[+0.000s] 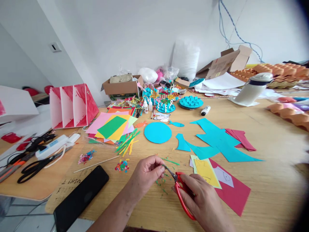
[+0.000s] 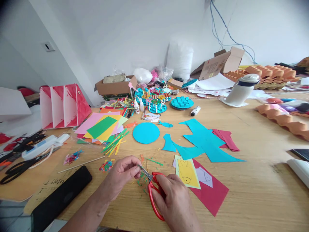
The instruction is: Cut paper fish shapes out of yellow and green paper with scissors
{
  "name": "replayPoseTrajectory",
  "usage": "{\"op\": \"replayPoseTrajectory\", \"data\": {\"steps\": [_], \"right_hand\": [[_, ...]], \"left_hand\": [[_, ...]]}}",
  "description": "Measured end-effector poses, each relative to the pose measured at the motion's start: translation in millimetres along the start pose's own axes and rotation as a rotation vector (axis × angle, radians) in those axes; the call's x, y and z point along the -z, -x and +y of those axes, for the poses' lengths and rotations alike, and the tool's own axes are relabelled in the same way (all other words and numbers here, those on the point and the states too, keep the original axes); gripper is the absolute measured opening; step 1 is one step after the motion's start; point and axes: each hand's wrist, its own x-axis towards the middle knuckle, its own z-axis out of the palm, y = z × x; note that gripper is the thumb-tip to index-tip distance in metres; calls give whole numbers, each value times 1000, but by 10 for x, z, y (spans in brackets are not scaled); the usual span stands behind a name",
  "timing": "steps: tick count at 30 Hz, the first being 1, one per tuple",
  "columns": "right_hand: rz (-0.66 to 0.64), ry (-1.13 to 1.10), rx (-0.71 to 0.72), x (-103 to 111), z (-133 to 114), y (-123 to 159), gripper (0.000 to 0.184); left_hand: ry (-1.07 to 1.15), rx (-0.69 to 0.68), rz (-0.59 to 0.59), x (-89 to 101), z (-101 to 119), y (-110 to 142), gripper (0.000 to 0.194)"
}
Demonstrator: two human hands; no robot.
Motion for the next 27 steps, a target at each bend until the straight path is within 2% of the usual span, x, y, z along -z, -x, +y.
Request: {"op": "replayPoseTrajectory", "data": {"steps": [9, 27], "right_hand": [[-43, -38, -59, -27, -19, 17, 17], [-43, -20, -21, 26, -33, 13, 28]], "left_hand": [[-16, -25, -40, 5, -9, 11, 13], [-47, -8, -42, 13, 6, 19, 12]]}}
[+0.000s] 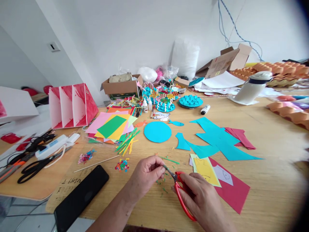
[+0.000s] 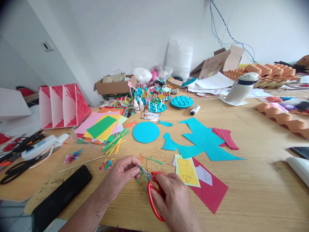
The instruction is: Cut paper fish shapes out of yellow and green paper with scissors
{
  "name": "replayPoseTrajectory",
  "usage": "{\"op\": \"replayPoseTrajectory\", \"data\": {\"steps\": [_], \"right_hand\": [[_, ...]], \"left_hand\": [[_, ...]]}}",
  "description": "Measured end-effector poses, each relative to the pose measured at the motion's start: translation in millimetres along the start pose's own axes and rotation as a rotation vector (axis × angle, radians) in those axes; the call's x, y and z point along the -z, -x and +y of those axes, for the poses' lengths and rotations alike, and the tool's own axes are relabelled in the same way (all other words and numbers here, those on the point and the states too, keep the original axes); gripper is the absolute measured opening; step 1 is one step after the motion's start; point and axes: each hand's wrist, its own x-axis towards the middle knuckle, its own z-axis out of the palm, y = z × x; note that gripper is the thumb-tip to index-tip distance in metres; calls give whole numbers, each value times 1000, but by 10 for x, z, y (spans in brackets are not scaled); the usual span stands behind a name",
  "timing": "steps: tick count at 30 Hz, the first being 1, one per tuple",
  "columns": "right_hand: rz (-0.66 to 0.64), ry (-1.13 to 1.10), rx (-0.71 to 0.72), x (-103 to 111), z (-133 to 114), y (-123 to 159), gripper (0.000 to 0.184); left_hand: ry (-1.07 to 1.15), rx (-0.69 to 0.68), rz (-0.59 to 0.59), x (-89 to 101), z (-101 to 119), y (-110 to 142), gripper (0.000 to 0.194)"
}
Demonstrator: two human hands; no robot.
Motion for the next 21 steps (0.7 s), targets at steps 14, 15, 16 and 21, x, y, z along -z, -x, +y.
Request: {"op": "replayPoseTrajectory", "data": {"steps": [14, 15, 16, 21], "right_hand": [[-25, 10, 7, -22, 51, 9, 28], [-22, 11, 6, -21, 51, 11, 29], [-18, 9, 4, -21, 49, 13, 29], [-12, -1, -3, -18, 35, 9, 31]], "left_hand": [[14, 11, 13, 41, -29, -17, 11], [20, 7, 13, 44, -30, -17, 11], [24, 2, 17, 44, -30, -17, 11], [31, -9, 16, 23, -34, -3, 12]]}}
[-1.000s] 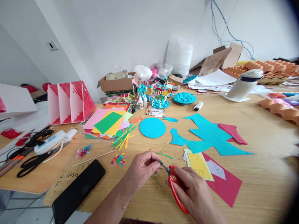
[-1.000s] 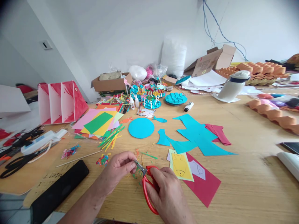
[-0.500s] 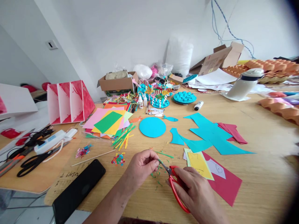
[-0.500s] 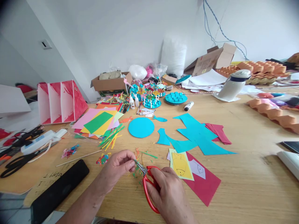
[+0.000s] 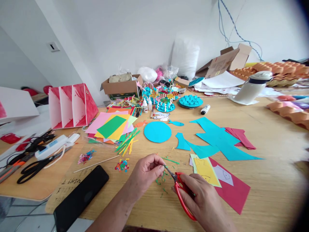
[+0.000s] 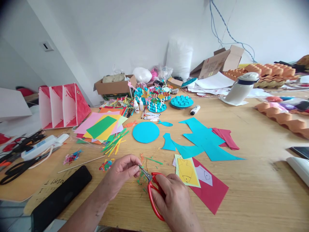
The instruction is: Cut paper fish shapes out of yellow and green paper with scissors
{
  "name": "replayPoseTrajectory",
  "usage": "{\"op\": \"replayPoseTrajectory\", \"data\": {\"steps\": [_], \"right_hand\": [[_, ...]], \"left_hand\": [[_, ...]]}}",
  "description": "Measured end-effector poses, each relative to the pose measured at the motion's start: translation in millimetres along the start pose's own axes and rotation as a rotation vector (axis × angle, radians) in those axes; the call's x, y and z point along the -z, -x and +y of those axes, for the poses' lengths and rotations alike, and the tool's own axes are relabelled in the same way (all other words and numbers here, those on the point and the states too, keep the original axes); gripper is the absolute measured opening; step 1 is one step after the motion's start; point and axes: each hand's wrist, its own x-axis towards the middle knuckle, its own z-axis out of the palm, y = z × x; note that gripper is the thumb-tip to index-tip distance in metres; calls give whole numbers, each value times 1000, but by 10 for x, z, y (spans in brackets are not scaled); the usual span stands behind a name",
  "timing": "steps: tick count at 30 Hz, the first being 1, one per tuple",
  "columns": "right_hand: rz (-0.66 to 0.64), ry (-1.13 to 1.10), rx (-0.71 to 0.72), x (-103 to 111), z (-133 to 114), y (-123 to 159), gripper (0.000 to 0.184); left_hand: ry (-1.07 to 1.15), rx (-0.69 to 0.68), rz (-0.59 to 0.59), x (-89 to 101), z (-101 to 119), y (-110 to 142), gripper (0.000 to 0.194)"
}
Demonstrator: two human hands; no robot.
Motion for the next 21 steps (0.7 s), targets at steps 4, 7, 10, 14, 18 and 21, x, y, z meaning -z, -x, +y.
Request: {"op": "replayPoseTrajectory", "data": {"steps": [4, 7, 10, 14, 18, 21], "right_hand": [[2, 6, -2, -1, -9, -6, 30], [19, -1, 3, -3, -8, -6, 28], [10, 0, -1, -11, 2, -4, 26], [-18, 6, -5, -27, 11, -10, 25], [-27, -12, -27, -25, -7, -20, 22], [-30, -23, -39, -20, -24, -19, 22]], "left_hand": [[-14, -11, -2, -10, -9, -3, 13], [-10, -9, 14, -8, -4, -7, 12], [-15, -4, 26, -7, 1, -8, 12], [-36, -18, 17, -5, 0, -13, 12], [-36, -19, -5, 1, -2, -19, 11], [-37, -9, -30, 2, 4, -19, 11]]}}
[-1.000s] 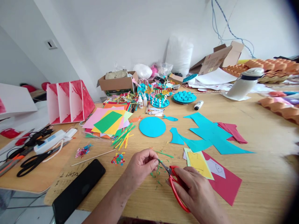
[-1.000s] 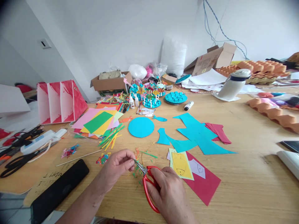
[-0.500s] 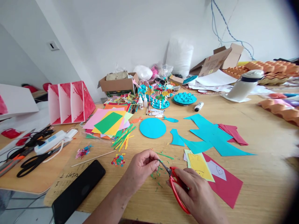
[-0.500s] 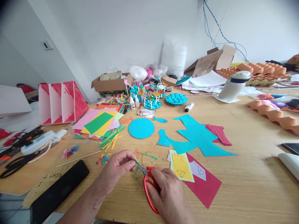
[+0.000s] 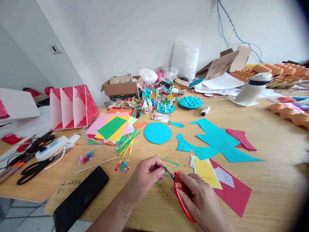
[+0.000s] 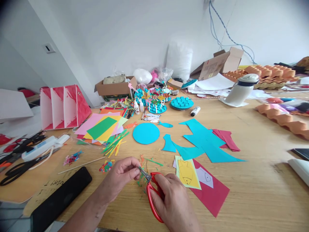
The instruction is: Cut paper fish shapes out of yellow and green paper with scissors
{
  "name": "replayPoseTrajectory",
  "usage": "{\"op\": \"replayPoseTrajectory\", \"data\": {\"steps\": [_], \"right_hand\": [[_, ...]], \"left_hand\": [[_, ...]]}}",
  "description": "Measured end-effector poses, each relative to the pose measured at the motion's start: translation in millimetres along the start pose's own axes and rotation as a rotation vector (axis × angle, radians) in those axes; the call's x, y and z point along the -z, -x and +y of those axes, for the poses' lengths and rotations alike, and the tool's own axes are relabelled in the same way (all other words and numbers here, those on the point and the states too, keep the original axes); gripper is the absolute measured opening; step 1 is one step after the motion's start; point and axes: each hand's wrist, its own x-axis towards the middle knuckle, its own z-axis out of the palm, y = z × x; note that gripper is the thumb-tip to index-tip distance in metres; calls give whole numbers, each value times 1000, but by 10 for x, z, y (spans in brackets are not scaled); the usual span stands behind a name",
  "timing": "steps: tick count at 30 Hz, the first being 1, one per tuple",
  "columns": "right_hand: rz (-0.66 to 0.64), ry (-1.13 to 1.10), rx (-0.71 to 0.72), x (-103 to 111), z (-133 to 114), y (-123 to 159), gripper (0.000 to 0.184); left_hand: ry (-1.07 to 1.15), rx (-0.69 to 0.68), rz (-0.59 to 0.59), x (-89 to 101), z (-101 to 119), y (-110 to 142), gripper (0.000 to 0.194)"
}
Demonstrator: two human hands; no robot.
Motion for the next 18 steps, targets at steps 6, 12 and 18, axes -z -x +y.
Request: {"op": "replayPoseTrajectory", "data": {"steps": [6, 12, 18], "right_hand": [[-3, -12, -6, 3, 6, 9, 21], [-20, 25, 5, 33, 1, 0, 23], [18, 23, 24, 31, -1, 11, 26]], "left_hand": [[0, 22, -20, 4, 13, 9, 11], [-3, 33, -6, 1, 22, 10, 12], [-2, 24, 8, 7, 31, 18, 13]]}}
